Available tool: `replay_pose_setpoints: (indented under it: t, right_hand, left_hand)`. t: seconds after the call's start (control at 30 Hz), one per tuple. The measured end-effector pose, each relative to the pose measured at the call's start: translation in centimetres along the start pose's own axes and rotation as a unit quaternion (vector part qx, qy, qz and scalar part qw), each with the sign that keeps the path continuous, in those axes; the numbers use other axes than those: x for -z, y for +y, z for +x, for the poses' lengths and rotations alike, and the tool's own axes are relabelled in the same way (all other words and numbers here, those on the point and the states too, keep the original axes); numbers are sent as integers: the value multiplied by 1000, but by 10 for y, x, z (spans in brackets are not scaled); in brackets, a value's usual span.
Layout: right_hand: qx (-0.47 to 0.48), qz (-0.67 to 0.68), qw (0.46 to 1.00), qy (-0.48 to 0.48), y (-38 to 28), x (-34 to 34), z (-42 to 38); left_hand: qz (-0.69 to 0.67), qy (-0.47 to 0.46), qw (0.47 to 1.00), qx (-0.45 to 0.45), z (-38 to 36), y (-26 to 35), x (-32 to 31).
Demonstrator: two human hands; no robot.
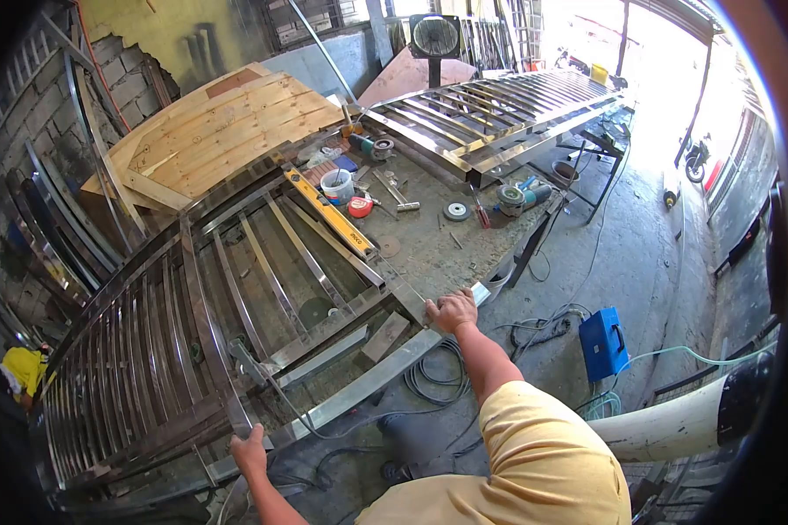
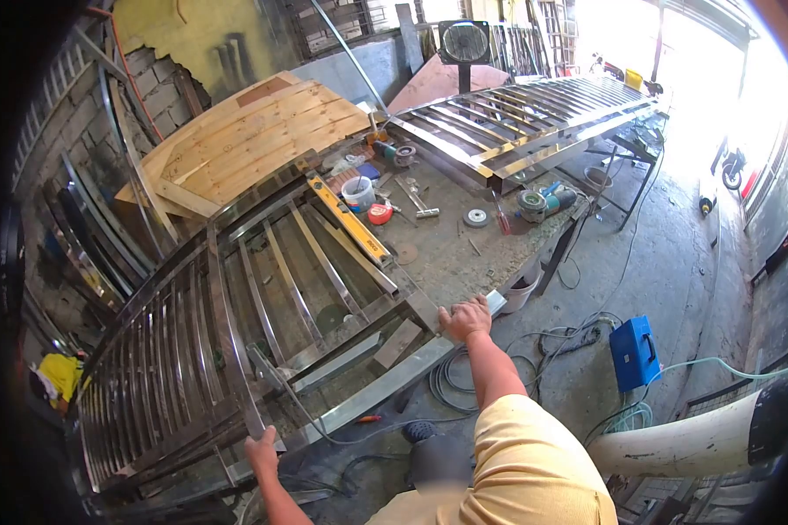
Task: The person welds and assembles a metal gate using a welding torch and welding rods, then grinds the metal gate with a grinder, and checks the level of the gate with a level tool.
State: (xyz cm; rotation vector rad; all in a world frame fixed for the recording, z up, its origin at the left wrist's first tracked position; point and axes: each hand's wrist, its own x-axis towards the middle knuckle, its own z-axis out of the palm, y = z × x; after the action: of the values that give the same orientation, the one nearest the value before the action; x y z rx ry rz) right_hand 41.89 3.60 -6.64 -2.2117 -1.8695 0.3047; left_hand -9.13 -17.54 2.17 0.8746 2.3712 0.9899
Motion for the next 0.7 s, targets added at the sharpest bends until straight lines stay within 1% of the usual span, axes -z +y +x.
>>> replay_pose_setpoints:
  t: [0.07, 0.17, 0.27, 0.37, 0.47, 0.6, 0.7]
  right_hand:
    - [-1, 6, 1000, -6, 0, 1, 0]
    - [0, 4, 1000, -8, -1, 3, -1]
    - [2, 2, 1000, -3, -2, 4, -1]
    - [2, 0, 1000, 1, -1, 3, -2]
    - [2, 1, 1000, -1, -2, 6, -3]
    - [-4, 6, 1000, -6, -1, 3, -1]
    - [24, -8, 998, 54, 1, -3, -3]
  left_hand:
    - [12, 30, 999, -4, 16, -27, -8]
    - [-13, -13, 1000, 7, 18, -25, -5]
    - [-15, -19, 999, 20, 14, -18, -3]
    - [7, 30, 1000, 2, 23, -36, -11]
    - [7, 20, 1000, -15, 2, -4, -3]
    - [-5, 9, 1000, -6, 4, -6, -3]
    - [-20, 0, 1000, 6, 14, -20, -5]
